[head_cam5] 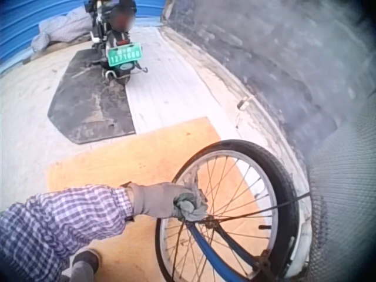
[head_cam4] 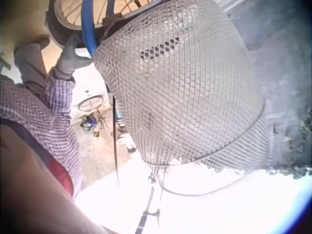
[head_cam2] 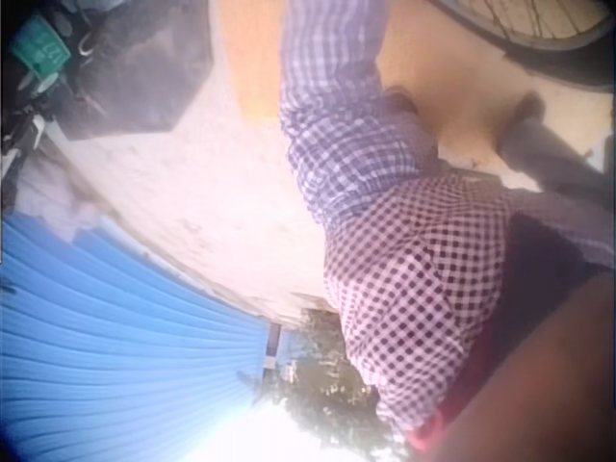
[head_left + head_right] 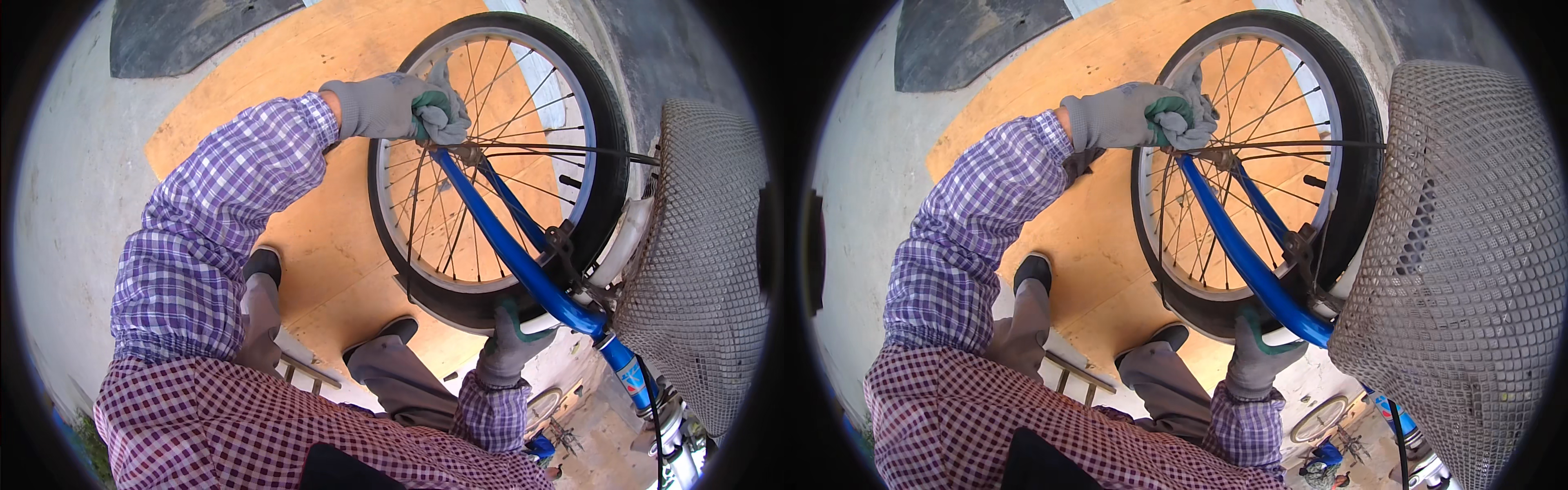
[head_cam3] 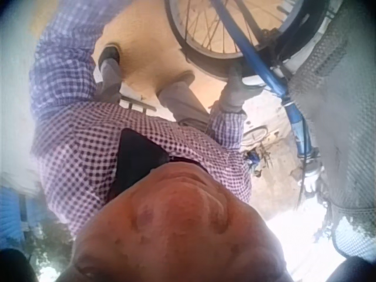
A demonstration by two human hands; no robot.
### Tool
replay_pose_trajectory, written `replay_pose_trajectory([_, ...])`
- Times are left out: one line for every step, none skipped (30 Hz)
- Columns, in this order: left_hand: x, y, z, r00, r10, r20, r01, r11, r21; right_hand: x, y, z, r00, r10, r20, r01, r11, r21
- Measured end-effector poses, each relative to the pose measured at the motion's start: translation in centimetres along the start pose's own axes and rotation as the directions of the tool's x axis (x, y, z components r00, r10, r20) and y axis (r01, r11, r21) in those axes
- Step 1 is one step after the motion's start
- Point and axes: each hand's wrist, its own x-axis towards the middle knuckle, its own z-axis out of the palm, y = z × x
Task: The person wipes the front wheel rim, spokes, and hub of a blue bicycle with a cloth while wearing gloves. They rotate the wheel to access different sections and continue wiping the tire and fork area before placing the cloth into the front basket.
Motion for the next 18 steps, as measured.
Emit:
replay_pose_trajectory([0.6,0.3,-0.1,0.993,-0.017,0.116,0.008,0.997,0.08,0.6,0.7,-0.5,1.0,-0.011,0.006,0.011,1.0,-0.028])
replay_pose_trajectory([1.1,0.3,-0.2,0.992,0.038,0.122,-0.048,0.995,0.087,0.7,1.6,-0.6,0.999,-0.03,0.012,0.03,0.998,-0.051])
replay_pose_trajectory([1.3,0.0,0.0,0.996,0.092,-0.013,-0.093,0.994,-0.062,0.7,2.6,-0.4,0.998,-0.052,0.036,0.054,0.997,-0.061])
replay_pose_trajectory([1.6,-0.7,-0.2,0.992,0.098,-0.077,-0.111,0.976,-0.187,0.4,3.5,0.2,0.999,-0.013,0.04,0.015,0.998,-0.053])
replay_pose_trajectory([1.8,-1.7,-0.2,0.984,0.016,-0.18,-0.071,0.95,-0.303,0.0,4.3,1.2,0.999,0.025,0.041,-0.024,0.999,-0.024])
replay_pose_trajectory([1.9,-3.0,0.0,0.985,0.006,-0.173,-0.063,0.943,-0.326,-0.4,4.9,2.5,0.997,0.063,0.038,-0.064,0.998,0.022])
replay_pose_trajectory([2.1,-4.3,0.4,0.976,-0.083,-0.202,0.008,0.938,-0.348,-1.0,5.3,4.0,0.995,0.081,0.052,-0.082,0.997,0.007])
replay_pose_trajectory([1.9,-5.8,0.7,0.956,-0.155,-0.25,0.053,0.926,-0.373,-1.7,5.7,5.5,0.993,0.101,0.063,-0.102,0.995,0.008])
replay_pose_trajectory([1.0,-7.3,1.3,0.974,-0.211,-0.076,0.169,0.913,-0.37,-2.4,6.0,6.8,0.991,0.111,0.073,-0.113,0.993,0.025])
replay_pose_trajectory([-0.3,-8.8,1.8,0.981,-0.189,-0.032,0.179,0.965,-0.193,-3.1,6.2,7.9,0.988,0.137,0.071,-0.139,0.99,0.016])
replay_pose_trajectory([-1.8,-9.9,2.3,0.96,-0.267,0.088,0.268,0.963,0.004,-3.8,6.4,8.5,0.986,0.154,0.069,-0.156,0.987,0.023])
replay_pose_trajectory([-2.7,-11.2,2.0,0.963,-0.238,0.127,0.257,0.952,-0.167,-4.3,6.5,8.7,0.987,0.147,0.064,-0.15,0.988,0.046])
replay_pose_trajectory([-3.6,-12.1,1.9,0.92,-0.31,0.238,0.371,0.886,-0.278,-4.8,6.6,8.4,0.989,0.146,0.032,-0.146,0.989,0.017])
replay_pose_trajectory([-3.8,-12.5,1.6,0.882,-0.343,0.323,0.404,0.903,-0.147,-5.2,6.6,7.7,0.991,0.135,0.016,-0.135,0.991,0.0])
replay_pose_trajectory([-4.4,-12.6,1.7,0.899,-0.314,0.306,0.331,0.944,-0.004,-5.5,6.6,6.7,0.992,0.125,0.0,-0.125,0.992,-0.003])
replay_pose_trajectory([-4.4,-12.5,1.4,0.876,-0.365,0.315,0.343,0.931,0.125,-5.8,6.6,5.4,0.991,0.136,0.007,-0.136,0.991,-0.018])
replay_pose_trajectory([-4.4,-12.2,1.4,0.892,-0.373,0.254,0.31,0.916,0.256,-6.0,6.6,4.3,0.989,0.148,0.014,-0.148,0.989,-0.019])
replay_pose_trajectory([-4.2,-11.9,1.6,0.891,-0.38,0.249,0.371,0.925,0.082,-6.3,6.6,3.4,0.989,0.147,0.017,-0.148,0.989,0.008])
